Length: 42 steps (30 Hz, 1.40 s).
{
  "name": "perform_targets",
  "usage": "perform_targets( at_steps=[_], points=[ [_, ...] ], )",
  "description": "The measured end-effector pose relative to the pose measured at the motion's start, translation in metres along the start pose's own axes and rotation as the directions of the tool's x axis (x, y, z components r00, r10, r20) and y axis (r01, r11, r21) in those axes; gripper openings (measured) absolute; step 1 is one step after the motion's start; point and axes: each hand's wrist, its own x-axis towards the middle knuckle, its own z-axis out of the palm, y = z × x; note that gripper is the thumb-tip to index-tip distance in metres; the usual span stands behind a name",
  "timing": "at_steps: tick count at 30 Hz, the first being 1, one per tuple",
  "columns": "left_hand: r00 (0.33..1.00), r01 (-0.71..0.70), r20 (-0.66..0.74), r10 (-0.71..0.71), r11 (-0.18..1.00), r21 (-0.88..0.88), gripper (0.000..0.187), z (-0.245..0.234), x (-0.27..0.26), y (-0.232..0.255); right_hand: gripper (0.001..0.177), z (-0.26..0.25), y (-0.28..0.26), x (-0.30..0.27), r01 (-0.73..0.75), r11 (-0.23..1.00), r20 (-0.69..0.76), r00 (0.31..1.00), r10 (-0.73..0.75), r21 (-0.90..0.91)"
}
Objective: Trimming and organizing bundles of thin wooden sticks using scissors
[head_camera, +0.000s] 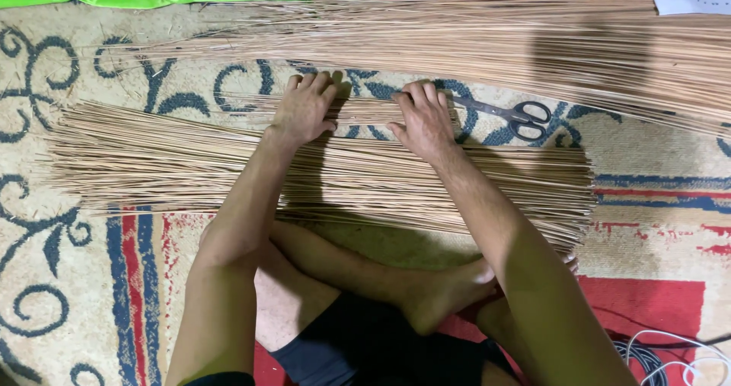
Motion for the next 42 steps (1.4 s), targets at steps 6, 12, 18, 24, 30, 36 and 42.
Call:
perform_targets(
  at_steps=[6,12,18,24,30,36,42],
  points=[
    [0.992,-0.095,0.085,0.089,0.993,0.068,0.052,-0.023,0.01,0.006,0.054,0.011,0.005,-0.003,0.022,1.0,0.058,0.998,-0.022,-0.013],
    [0.992,-0.085,0.101,0.08,0.995,0.047,0.05,-0.031,0.006,0.011,0.055,0.021,0.009,-0.006,0.025,1.0,0.056,0.998,-0.025,0.01],
    [0.989,-0.058,0.134,0.062,0.998,-0.036,0.08,-0.065,0.012,0.033,0.061,0.009,0.007,-0.005,0.005,0.998,0.056,0.998,-0.008,0.062],
    [0.961,-0.016,-0.275,-0.012,0.995,-0.096,0.037,-0.001,0.068,0.03,0.069,-0.007,0.003,-0.007,0.0,0.995,0.033,0.999,-0.003,0.104],
    [0.854,0.166,-0.496,-0.156,0.986,-0.023,0.021,-0.004,0.106,0.046,0.06,-0.029,0.008,-0.013,-0.014,0.986,-0.041,0.999,0.021,0.164],
    [0.869,0.182,-0.47,-0.156,0.983,0.009,0.007,0.02,0.126,0.042,0.06,-0.027,0.029,-0.028,-0.043,0.986,-0.046,0.998,0.051,0.161],
    [0.853,0.187,-0.493,-0.172,0.982,-0.018,0.009,0.006,0.119,0.04,0.059,-0.031,0.032,-0.033,-0.055,0.981,-0.071,0.995,0.069,0.189]
  ],
)
